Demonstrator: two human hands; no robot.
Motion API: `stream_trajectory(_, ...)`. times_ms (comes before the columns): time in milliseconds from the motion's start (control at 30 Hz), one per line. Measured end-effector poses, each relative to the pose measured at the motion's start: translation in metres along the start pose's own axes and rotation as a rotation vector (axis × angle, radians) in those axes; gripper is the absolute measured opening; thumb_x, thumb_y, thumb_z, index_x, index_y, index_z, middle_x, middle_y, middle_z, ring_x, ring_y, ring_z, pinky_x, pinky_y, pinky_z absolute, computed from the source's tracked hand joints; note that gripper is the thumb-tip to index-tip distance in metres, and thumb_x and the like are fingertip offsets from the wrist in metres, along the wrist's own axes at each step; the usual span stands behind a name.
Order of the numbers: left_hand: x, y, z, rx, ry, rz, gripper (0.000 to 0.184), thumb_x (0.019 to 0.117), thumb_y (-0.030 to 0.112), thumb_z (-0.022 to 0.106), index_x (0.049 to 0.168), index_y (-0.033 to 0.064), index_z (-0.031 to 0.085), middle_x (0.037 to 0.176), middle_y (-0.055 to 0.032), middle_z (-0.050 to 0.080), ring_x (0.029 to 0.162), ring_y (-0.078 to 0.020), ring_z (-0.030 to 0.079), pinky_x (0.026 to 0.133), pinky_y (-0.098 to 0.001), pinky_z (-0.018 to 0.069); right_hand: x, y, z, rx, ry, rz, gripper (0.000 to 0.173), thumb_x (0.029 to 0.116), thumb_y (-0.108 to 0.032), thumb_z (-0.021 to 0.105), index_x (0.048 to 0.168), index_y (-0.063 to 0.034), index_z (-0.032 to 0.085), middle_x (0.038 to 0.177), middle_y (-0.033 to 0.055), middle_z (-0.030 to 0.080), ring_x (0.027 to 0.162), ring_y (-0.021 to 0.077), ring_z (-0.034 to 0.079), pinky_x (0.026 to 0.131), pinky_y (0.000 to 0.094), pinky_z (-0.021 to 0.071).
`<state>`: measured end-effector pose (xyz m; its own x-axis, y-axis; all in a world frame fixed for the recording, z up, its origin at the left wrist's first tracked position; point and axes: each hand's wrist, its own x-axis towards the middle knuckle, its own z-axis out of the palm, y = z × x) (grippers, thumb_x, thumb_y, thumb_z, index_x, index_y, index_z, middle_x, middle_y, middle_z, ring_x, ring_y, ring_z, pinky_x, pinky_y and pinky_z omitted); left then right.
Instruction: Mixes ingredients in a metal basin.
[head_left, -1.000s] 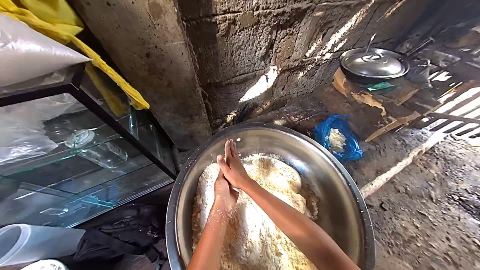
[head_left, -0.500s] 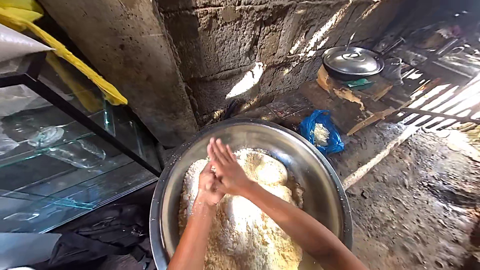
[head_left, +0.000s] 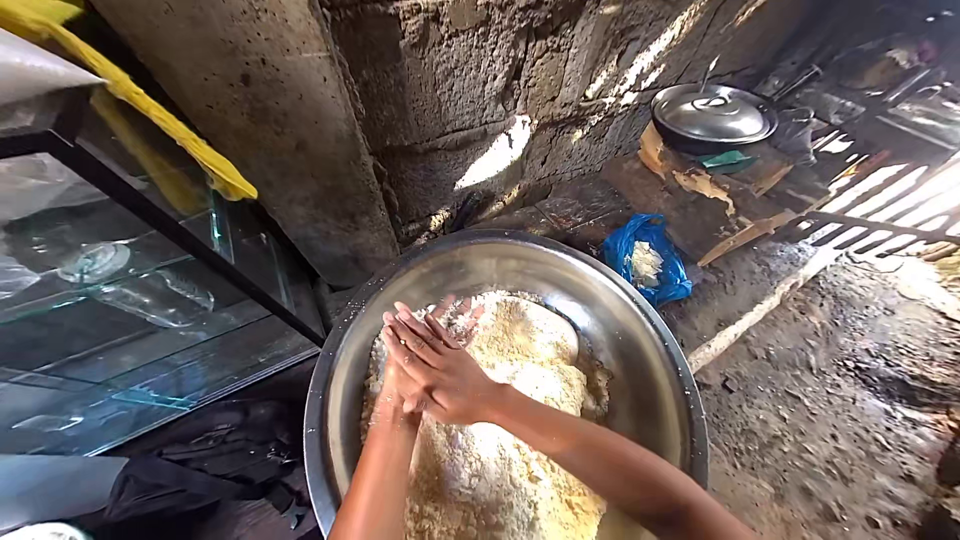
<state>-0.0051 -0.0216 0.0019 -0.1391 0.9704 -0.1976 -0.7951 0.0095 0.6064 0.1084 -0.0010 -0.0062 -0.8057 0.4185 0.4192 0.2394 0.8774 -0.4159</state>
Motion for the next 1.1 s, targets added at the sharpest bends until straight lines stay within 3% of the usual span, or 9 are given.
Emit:
stream_trajectory(133,0.017,0.013,-0.006,-0.106,0.065,-0.112,0.061,0.1090,0.054,0.016,0.112,0.0074,0.056,0.094,-0.0107,0.068,0.086,-0.0204,0.069,0.075,-0.0382,0.0607,-0.001,0.063,0.000,0.020,-0.091,-0.033,0.053,0.1118,-0.035,0.031,0.156,-0.0087,0.044,0.165,0.0059,0.038,0.157,0.0232,0.023,0.130,0.0490,0.0134)
stream_trajectory(267,0.023,0.022,-0.013,0.147,0.296,0.001,0.047,0.1121,0.038,0.031,0.136,0.0016,0.049,0.126,-0.0151,0.062,0.110,-0.0246,0.064,0.091,-0.0411,0.0547,0.003,0.126,-0.017,0.017,-0.142,0.501,0.033,0.1075,-0.022,0.048,0.117,-0.0016,0.073,0.125,0.0148,0.070,0.130,0.0317,0.059,0.110,0.0528,0.0454)
stream_trajectory(367,0.028,0.021,-0.022,0.540,0.434,0.129,0.046,0.1125,0.030,0.036,0.143,-0.0003,0.050,0.147,-0.0147,0.055,0.133,-0.0226,0.053,0.109,-0.0385,0.0417,0.006,0.150,-0.001,-0.065,-0.180,0.986,0.049,0.1092,-0.037,0.042,0.132,0.0014,0.062,0.133,0.0284,0.061,0.130,0.0459,0.055,0.105,0.0649,0.0437)
stream_trajectory(467,0.039,-0.004,-0.031,0.753,0.475,0.061,0.047,0.1092,0.030,0.048,0.144,-0.0024,0.050,0.150,-0.0219,0.048,0.140,-0.0307,0.045,0.115,-0.0515,0.0365,0.013,0.119,0.037,0.205,-0.228,1.037,0.051,0.1032,-0.037,0.054,0.145,-0.0078,0.054,0.146,0.0274,0.051,0.136,0.0451,0.049,0.109,0.0641,0.0411)
stream_trajectory(567,0.055,-0.022,-0.026,0.607,0.475,0.031,0.042,0.1089,0.025,0.050,0.143,0.0008,0.050,0.138,-0.0206,0.056,0.124,-0.0281,0.056,0.103,-0.0488,0.0466,0.028,0.067,0.033,0.833,-0.046,0.994,0.029,0.1047,-0.015,0.052,0.131,-0.0074,0.062,0.129,0.0133,0.063,0.118,0.0222,0.060,0.100,0.0449,0.0495)
stream_trajectory(667,0.049,-0.009,-0.019,0.456,0.395,0.071,0.036,0.1081,0.018,0.050,0.140,0.0010,0.053,0.125,-0.0173,0.063,0.107,-0.0238,0.064,0.091,-0.0422,0.0545,0.031,0.052,0.006,1.037,0.056,0.848,0.048,0.0875,0.012,0.050,0.133,-0.0008,0.062,0.126,0.0141,0.065,0.109,0.0171,0.064,0.094,0.0374,0.0544)
stream_trajectory(867,0.030,0.018,-0.015,0.378,0.221,0.144,0.027,0.0969,-0.008,0.059,0.123,-0.0016,0.063,0.109,-0.0132,0.069,0.090,-0.0185,0.068,0.081,-0.0328,0.0584,0.040,0.061,-0.041,0.856,0.154,0.902,0.030,0.1038,-0.013,0.059,0.134,-0.0101,0.062,0.089,0.0087,0.065,0.057,0.0081,0.050,0.049,0.0238,0.0407)
stream_trajectory(1000,0.032,0.024,-0.019,0.296,0.254,0.145,0.013,0.1036,0.001,0.053,0.112,-0.0007,0.062,0.093,-0.0086,0.070,0.076,-0.0123,0.068,0.071,-0.0252,0.0584,0.032,0.076,-0.055,0.868,0.342,0.918,0.038,0.1089,-0.039,0.047,0.107,-0.0046,0.062,0.075,0.0000,0.058,0.057,0.0059,0.051,0.054,0.0232,0.0455)
stream_trajectory(1100,0.031,0.027,-0.020,0.230,0.230,0.129,0.011,0.1067,0.002,0.045,0.108,0.0016,0.055,0.085,-0.0065,0.064,0.062,-0.0085,0.060,0.058,-0.0194,0.0529,0.015,0.096,-0.071,0.973,0.221,0.792,0.020,0.1052,-0.008,0.051,0.119,-0.0018,0.064,0.104,0.0073,0.069,0.088,0.0142,0.067,0.083,0.0327,0.0576)
